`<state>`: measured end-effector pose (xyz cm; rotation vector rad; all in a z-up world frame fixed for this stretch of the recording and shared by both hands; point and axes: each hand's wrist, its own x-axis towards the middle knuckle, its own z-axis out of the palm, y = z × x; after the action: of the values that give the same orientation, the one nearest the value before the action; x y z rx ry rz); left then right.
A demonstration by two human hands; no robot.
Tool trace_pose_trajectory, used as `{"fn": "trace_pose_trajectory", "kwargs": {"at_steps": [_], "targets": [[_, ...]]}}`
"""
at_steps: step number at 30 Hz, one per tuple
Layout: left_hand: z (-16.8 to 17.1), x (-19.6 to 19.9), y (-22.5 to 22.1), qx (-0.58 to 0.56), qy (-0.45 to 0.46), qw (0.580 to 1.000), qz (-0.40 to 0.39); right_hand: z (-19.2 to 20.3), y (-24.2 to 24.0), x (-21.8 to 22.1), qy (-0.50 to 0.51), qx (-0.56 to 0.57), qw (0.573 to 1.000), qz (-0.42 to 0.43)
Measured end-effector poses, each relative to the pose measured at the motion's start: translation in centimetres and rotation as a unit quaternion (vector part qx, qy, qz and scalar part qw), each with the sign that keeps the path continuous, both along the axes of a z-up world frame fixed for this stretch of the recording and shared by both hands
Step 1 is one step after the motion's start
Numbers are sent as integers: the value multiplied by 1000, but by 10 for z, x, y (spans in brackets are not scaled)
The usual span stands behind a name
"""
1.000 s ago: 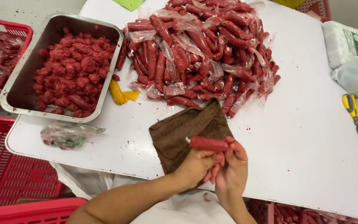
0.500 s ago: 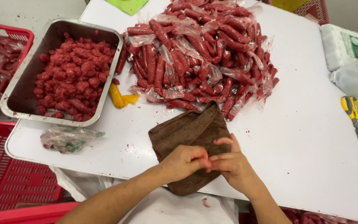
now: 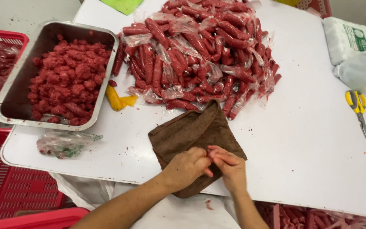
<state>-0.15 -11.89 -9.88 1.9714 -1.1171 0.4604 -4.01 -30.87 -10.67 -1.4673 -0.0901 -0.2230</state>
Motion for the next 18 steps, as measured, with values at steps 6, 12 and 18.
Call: {"fn": "trace_pose_trajectory", "kwargs": {"at_steps": [6, 12, 18], "targets": [[2, -22, 8, -68, 476, 874, 71, -13, 35, -2, -48, 75, 989, -114], [3, 2, -17, -232, 241, 942, -15, -28, 29, -2, -45, -51, 990, -124], [23, 11, -15, -197, 292, 912, -211, -23, 4, 3, -204, -253, 943, -65]]}}
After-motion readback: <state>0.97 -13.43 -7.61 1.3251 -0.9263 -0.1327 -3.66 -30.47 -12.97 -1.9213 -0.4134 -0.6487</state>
